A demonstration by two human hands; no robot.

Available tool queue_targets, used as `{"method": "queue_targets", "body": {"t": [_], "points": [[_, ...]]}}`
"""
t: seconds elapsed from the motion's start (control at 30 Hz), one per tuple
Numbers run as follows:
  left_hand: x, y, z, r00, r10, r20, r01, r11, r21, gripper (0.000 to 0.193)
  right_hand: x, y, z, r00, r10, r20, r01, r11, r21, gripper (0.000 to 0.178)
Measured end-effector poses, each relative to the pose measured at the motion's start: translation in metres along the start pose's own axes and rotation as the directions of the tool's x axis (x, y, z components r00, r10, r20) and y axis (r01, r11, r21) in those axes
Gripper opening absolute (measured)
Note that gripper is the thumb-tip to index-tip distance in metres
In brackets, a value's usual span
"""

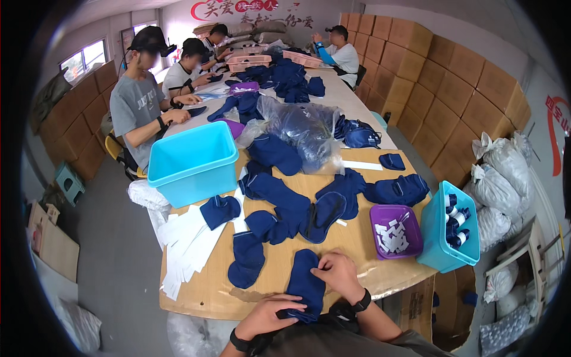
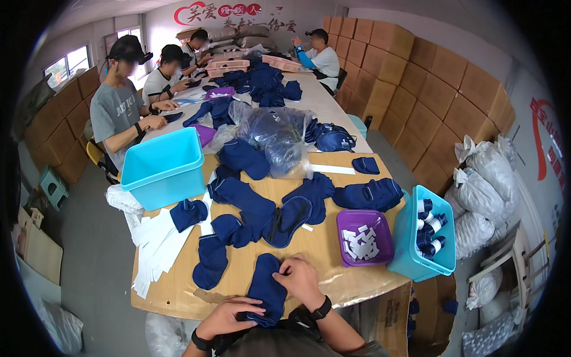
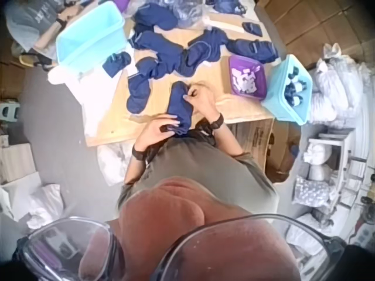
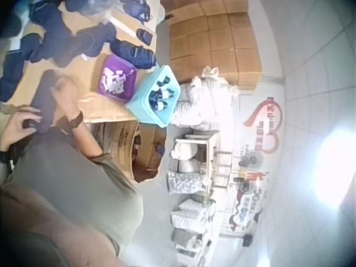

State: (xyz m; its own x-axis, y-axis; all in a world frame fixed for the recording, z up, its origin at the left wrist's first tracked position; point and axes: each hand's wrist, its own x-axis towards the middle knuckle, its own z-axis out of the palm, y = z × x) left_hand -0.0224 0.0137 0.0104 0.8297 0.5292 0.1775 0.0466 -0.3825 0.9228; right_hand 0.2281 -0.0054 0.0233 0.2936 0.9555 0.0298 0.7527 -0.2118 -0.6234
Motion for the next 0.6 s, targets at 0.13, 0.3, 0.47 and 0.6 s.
{"method": "queue_targets", "body": {"t": [0.13, 0.3, 0.47, 0.6], "points": [[0.001, 0.006, 0.002, 0.999, -0.020, -0.032, 0.020, 1.000, 0.006, 0.034, 0.009, -0.001, 0.001, 0.999, -0.017, -0.047, 0.023, 0.992, 0.122, 0.029], [0.000, 0.007, 0.004, 0.998, -0.066, -0.021, 0.066, 0.998, -0.024, 0.033, 0.020, 0.004, 0.006, 0.991, 0.090, -0.102, -0.072, 0.984, 0.166, 0.031], [0.000, 0.005, 0.005, 0.998, -0.065, -0.010, 0.065, 0.998, -0.003, 0.040, 0.030, 0.005, -0.002, 0.997, 0.071, 0.037, -0.079, 0.950, 0.303, 0.032], [0.005, 0.016, 0.002, 0.995, -0.095, -0.028, 0.095, 0.995, -0.019, 0.042, 0.042, 0.021, 0.010, 0.994, -0.014, 0.108, -0.041, 0.869, 0.494, 0.024]]}}
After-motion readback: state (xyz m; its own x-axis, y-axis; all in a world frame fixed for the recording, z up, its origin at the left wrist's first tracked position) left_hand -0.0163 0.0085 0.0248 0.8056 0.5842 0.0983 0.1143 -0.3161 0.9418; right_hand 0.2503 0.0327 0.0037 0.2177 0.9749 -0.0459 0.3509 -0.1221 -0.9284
